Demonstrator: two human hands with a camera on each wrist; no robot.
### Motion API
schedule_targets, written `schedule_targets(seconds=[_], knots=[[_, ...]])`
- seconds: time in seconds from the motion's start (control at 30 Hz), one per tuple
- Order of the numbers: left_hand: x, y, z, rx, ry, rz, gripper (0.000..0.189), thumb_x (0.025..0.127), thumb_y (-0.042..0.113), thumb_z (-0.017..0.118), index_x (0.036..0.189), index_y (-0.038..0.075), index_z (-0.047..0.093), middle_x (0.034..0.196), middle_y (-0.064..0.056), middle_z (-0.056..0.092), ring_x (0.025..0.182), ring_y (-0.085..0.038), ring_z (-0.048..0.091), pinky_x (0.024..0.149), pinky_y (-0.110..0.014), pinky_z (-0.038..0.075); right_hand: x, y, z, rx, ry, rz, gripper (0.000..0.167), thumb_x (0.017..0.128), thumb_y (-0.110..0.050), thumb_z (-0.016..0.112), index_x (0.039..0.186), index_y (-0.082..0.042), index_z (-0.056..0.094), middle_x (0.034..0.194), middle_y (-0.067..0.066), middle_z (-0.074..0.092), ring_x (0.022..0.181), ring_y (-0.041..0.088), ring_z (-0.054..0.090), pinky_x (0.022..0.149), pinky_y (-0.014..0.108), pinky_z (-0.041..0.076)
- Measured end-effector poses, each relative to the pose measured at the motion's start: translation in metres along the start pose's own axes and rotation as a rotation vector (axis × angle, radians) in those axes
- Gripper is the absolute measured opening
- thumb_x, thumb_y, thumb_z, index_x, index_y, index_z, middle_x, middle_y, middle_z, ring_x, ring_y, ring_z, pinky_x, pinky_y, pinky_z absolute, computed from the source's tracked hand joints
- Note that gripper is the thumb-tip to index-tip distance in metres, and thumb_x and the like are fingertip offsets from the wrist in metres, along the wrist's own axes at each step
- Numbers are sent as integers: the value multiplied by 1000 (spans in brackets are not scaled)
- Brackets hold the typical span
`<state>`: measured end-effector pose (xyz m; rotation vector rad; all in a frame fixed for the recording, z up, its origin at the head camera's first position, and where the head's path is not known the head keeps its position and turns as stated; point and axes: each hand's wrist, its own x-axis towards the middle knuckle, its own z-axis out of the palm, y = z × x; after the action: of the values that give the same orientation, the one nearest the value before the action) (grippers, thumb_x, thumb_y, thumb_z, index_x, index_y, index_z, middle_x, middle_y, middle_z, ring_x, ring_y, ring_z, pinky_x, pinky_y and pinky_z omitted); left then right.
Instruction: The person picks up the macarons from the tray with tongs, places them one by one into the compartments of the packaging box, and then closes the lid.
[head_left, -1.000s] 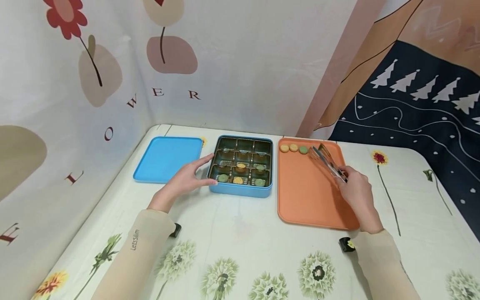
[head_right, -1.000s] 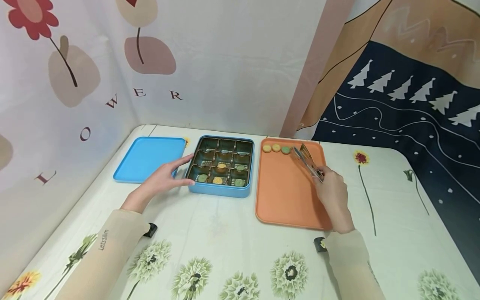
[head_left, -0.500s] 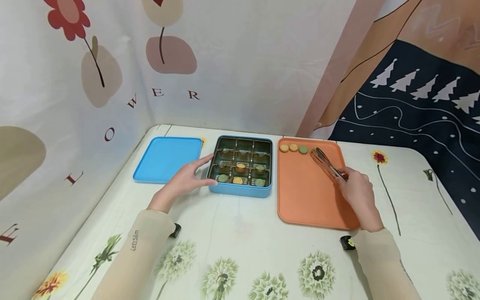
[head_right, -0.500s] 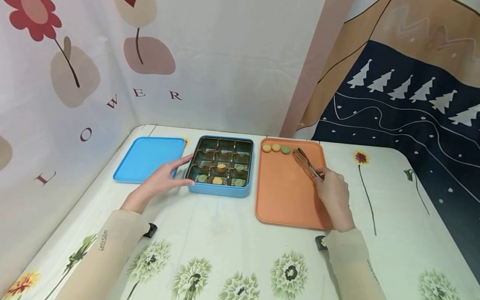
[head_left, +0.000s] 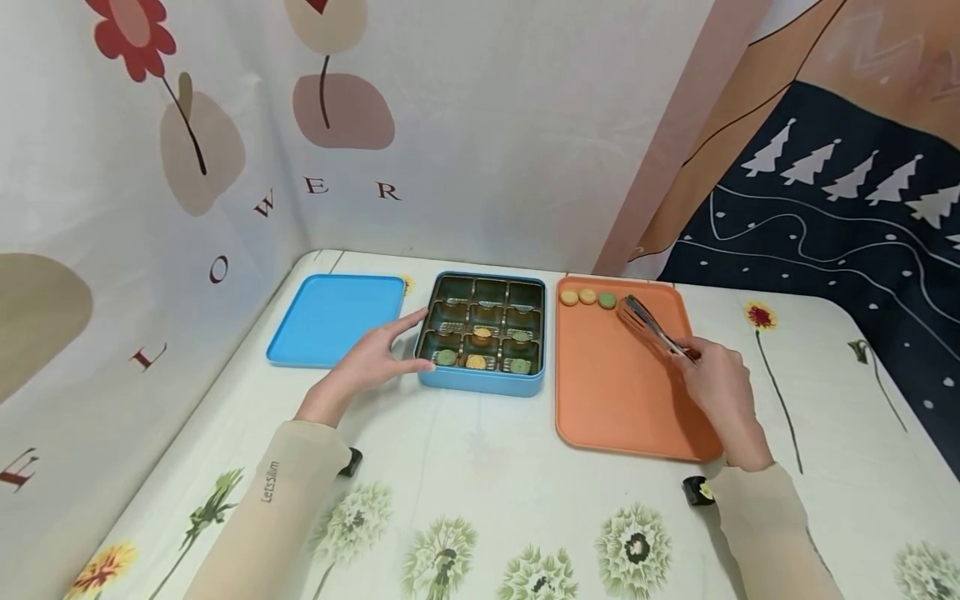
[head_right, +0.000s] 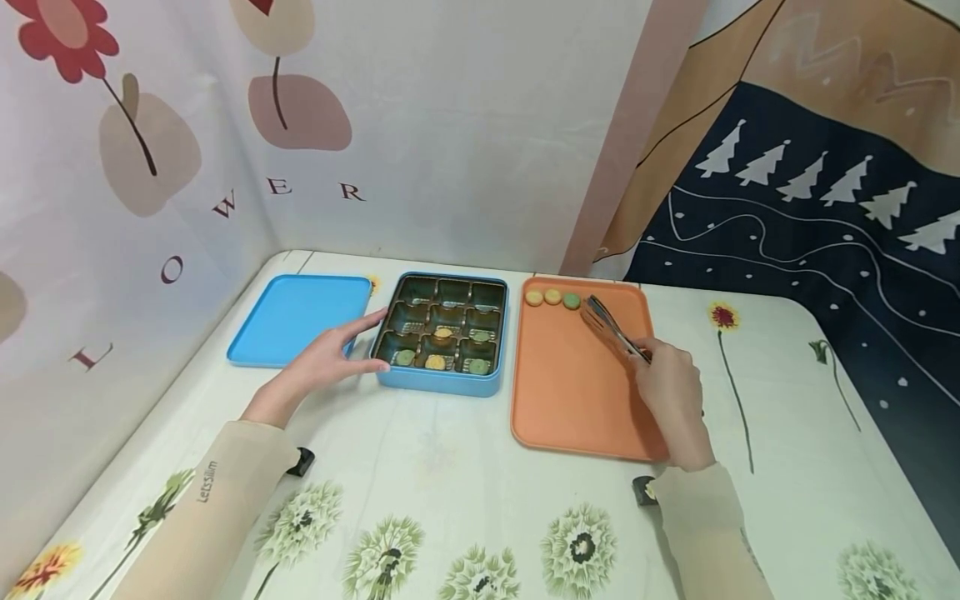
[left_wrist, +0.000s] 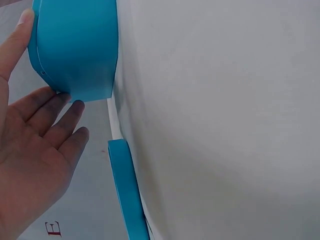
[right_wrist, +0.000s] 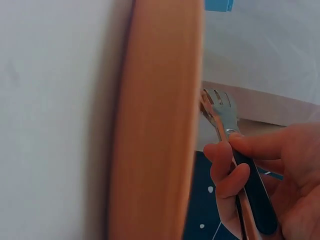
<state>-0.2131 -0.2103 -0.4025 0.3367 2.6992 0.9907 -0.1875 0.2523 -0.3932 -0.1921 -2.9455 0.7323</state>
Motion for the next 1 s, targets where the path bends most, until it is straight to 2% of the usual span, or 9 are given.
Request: schedule_targets(seconds=[0.2,0.5,0.73,1.0], knots=[[-1,1,0,-2,0,6,97,83,49,78,160,29,22,165,-13,26,150,-43,25,117,-67,28,-5,-6,-2,42,7,-32,30,99,-12,62,124,4,66,93,23,71,60,22,55,47,27,40],[0,0,0,-1,-4,-11,98,82,49,78,160,31,22,165,-13,27,151,-43,24,117,-67,27,-8,-19,-2,71,9,-65,29,97,-13,64,123,2,67,94,22,71,59,19,59,46,26,39],[-1,1,0,-1,-4,-16,98,82,50,78,160,31,21,165,-13,27,151,-43,24,117,-68,28,-10,-30,0,94,19,-101,29,97,-12,65,123,1,68,97,22,72,61,18,63,47,26,41],[-1,0,-1,-6,-7,-13,98,83,51,77,160,31,21,165,-13,26,151,-42,23,117,-68,27,-11,-47,3,115,-8,-110,31,97,-11,65,125,1,67,106,24,71,67,22,68,50,25,45]])
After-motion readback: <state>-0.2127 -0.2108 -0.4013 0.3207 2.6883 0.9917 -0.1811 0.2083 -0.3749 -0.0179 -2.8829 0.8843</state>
